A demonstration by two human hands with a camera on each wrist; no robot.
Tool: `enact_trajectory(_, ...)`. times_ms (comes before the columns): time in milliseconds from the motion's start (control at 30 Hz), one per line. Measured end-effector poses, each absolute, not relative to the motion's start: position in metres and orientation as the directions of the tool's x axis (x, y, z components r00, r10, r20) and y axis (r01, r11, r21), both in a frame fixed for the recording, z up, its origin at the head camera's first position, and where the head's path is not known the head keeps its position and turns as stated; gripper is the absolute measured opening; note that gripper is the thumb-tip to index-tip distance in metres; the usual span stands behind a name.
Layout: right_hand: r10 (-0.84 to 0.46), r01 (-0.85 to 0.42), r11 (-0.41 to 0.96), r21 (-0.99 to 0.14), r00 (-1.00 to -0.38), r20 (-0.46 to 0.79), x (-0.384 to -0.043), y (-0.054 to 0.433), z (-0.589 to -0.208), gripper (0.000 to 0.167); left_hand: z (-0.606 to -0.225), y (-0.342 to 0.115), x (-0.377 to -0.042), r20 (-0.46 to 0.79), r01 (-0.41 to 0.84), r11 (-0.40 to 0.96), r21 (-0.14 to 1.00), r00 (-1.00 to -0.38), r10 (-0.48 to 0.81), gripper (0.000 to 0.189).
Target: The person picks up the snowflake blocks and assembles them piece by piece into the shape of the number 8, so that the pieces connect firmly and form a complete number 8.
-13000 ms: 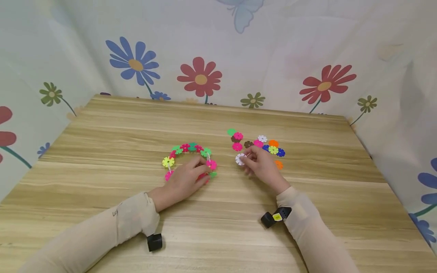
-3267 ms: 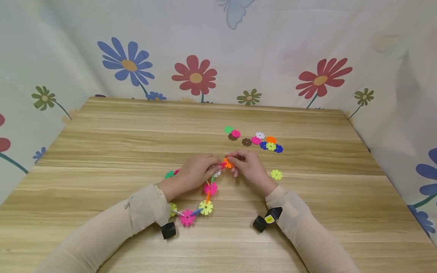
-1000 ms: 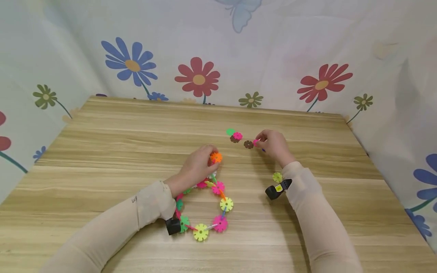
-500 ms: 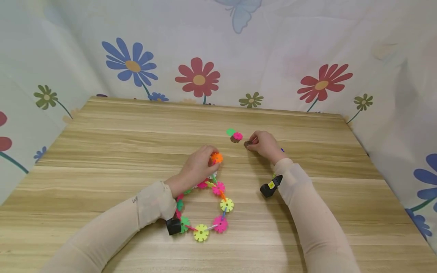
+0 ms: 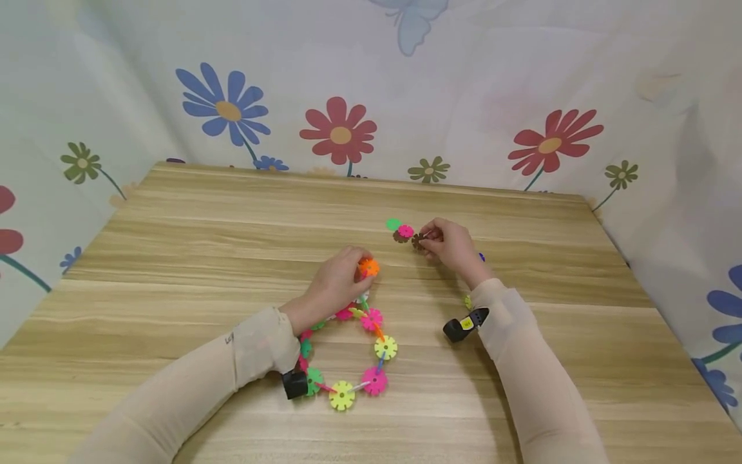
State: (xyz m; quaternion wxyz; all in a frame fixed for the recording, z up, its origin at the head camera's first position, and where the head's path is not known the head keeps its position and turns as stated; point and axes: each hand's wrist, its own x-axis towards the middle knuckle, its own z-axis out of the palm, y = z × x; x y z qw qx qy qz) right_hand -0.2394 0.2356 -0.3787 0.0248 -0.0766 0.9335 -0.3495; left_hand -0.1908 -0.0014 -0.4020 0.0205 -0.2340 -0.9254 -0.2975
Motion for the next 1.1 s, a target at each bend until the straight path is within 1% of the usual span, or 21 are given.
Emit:
enact_trajectory(167, -0.199, -0.215, 0.685, -0.696, -0.974, 0.105, -0.223, 0.228, -0.378, 0.017, -0.402, -0.001, -0.191, 0.173, 0.447, 0.712, 0.542, -0.888, 0.426, 0.039)
enact_trajectory(267, -0.232, -0.261, 0.655, -0.709, -0.963, 0.139, -0.215, 0.222, -0.38, 0.015, -0.402, -0.001, -0.191, 0.175, 0.448, 0.71, 0.543, -0.888, 0.426, 0.039)
enact_trajectory(433, -0.282, -0.323, 0.618, -0.717, -0.942, 0.181, -0.205, 0.213, -0.383, 0.013, -0.401, -0.002, -0.191, 0.177, 0.447, 0.712, 0.541, -0.889, 0.423, 0.038)
enact_trajectory(633, -0.322, -0.416, 0.555, -0.721, -0.906, 0.275, -0.199, 0.206, -0.388, 0.011, -0.401, -0.002, -0.191, 0.182, 0.465, 0.706, 0.534, -0.879, 0.441, 0.037)
enact_trajectory(800, -0.344, -0.426, 0.531, -0.733, -0.899, 0.273, -0.197, 0.203, -0.39, 0.012, -0.401, -0.002, -0.191, 0.194, 0.475, 0.709, 0.522, -0.875, 0.444, 0.036)
enact_trajectory(1100, -0.396, -0.466, 0.543, -0.698, -0.876, 0.277, -0.195, 0.203, -0.395, 0.012, -0.401, -0.002, -0.191, 0.219, 0.508, 0.684, 0.524, -0.856, 0.468, 0.036)
